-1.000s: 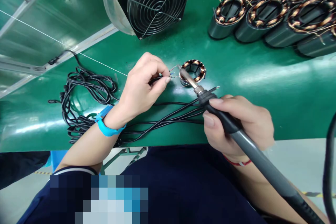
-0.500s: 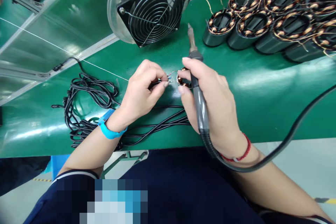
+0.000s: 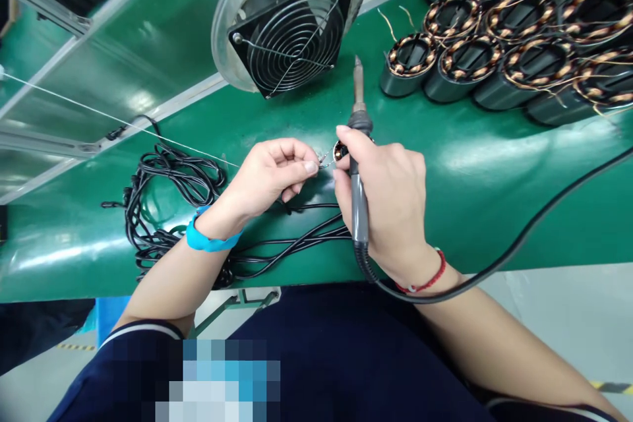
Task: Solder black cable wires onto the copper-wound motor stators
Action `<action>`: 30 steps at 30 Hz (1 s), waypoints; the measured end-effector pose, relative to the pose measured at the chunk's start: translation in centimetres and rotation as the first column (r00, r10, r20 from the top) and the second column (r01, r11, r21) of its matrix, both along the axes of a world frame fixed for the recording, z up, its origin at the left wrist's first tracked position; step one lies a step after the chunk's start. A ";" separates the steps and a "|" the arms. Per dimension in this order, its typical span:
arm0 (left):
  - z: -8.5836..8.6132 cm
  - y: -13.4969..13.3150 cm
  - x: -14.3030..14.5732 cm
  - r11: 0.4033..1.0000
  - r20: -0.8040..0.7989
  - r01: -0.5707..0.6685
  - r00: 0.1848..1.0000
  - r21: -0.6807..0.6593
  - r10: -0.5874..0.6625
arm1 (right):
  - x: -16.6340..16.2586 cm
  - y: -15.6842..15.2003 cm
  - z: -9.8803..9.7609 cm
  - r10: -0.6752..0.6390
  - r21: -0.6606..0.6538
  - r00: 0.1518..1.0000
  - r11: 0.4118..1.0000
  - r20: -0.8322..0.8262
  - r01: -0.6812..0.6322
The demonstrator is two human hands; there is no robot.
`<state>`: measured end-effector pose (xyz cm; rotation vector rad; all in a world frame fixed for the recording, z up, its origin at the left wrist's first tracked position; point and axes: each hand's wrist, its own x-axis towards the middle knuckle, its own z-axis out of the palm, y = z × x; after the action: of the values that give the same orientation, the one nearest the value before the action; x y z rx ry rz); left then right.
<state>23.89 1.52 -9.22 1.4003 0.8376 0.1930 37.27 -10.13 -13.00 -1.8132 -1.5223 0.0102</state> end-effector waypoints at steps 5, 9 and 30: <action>-0.1 -0.3 0.2 0.993 0.029 -0.071 0.997 -0.094 0.074 | -0.2 0.1 0.1 -0.014 0.021 0.999 1.000 0.033 0.013; -0.7 -0.7 -0.1 0.986 0.071 -0.110 0.992 0.124 0.101 | -0.4 0.1 0.4 0.001 0.026 0.999 1.000 -0.044 0.000; -2.6 -0.6 -0.8 0.225 0.126 -0.075 0.967 0.971 -0.220 | -0.6 0.3 0.5 0.010 0.117 0.931 0.993 -0.364 0.035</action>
<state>23.12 0.88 -11.81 2.5675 0.3526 0.9583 36.71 -9.88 -12.52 -1.6175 -1.2205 0.2309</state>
